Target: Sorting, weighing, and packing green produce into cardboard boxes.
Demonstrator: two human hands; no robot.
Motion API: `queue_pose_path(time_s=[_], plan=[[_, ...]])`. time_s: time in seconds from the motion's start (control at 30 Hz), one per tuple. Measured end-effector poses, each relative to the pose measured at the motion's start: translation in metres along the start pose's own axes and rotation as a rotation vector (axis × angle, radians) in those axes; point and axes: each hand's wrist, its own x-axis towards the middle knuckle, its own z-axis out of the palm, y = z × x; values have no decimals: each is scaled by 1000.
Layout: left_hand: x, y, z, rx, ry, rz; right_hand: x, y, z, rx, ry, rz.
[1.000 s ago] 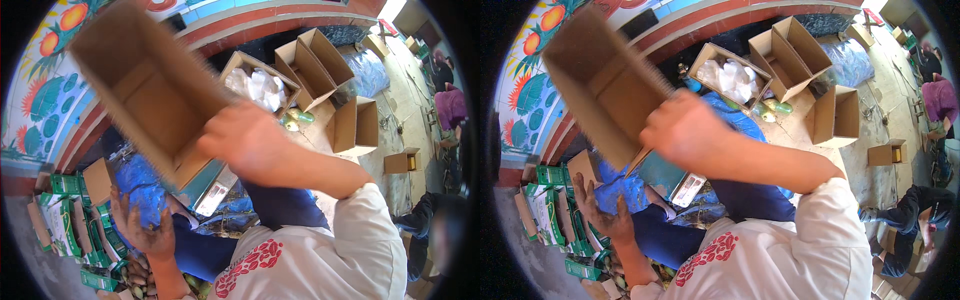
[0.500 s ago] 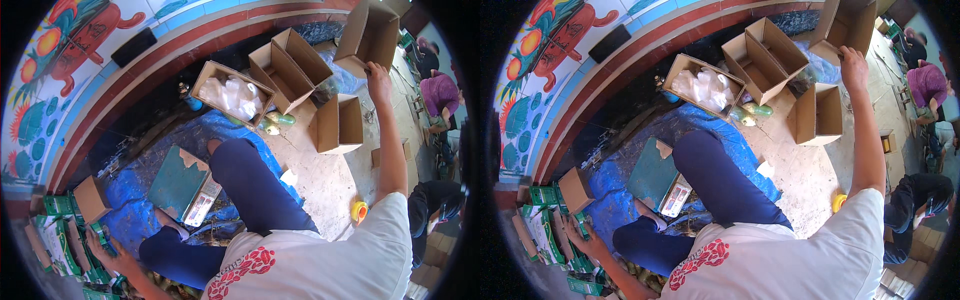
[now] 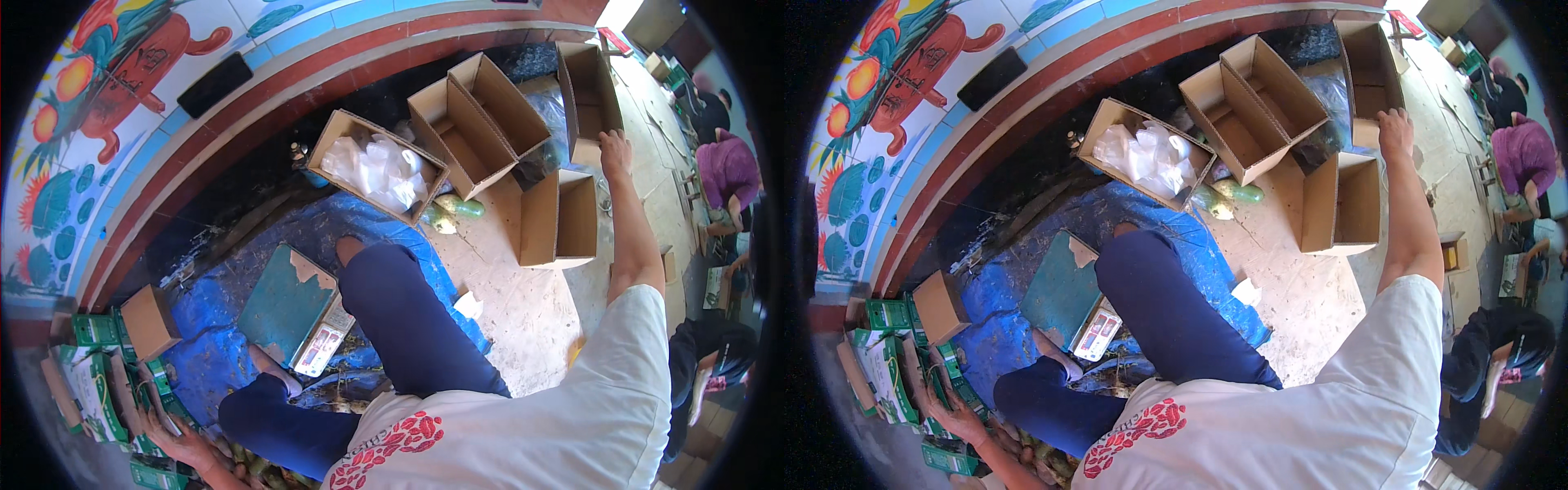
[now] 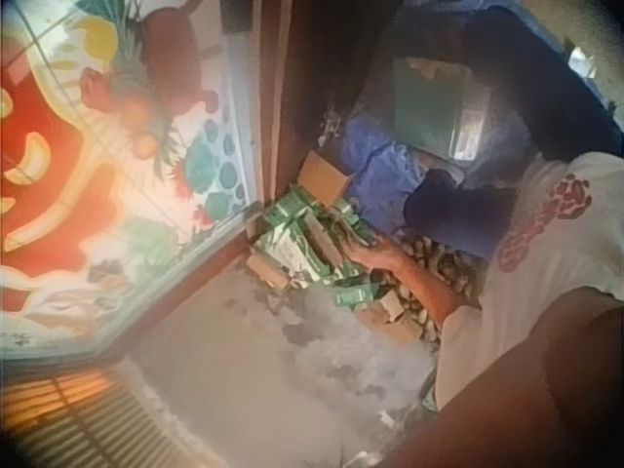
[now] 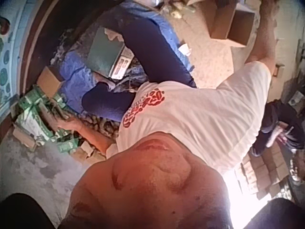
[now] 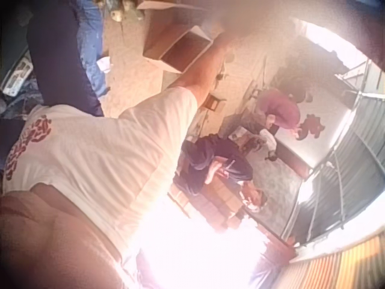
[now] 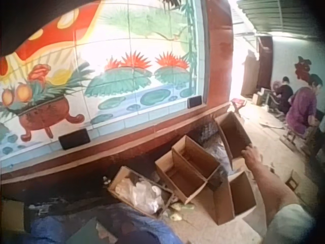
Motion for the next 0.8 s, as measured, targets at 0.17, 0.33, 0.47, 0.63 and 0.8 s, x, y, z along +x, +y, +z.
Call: queue_pose_path(time_s=[0.17, 0.33, 0.47, 0.63, 0.8], plan=[[-6, 10, 1, -31, -43, -60, 5, 8, 13, -16, 83, -87], [-18, 8, -5, -1, -102, -97, 10, -4, 24, -19, -182, -11], [-31, 7, -2, -4, -140, -163, 20, 2, 63, 141, -93, -161], [-54, -7, 13, -32, -148, -266, 48, 32, 118, 321, 38, -279], [-87, -14, 22, -27, -155, -360, 58, 21, 109, 223, -10, -193]])
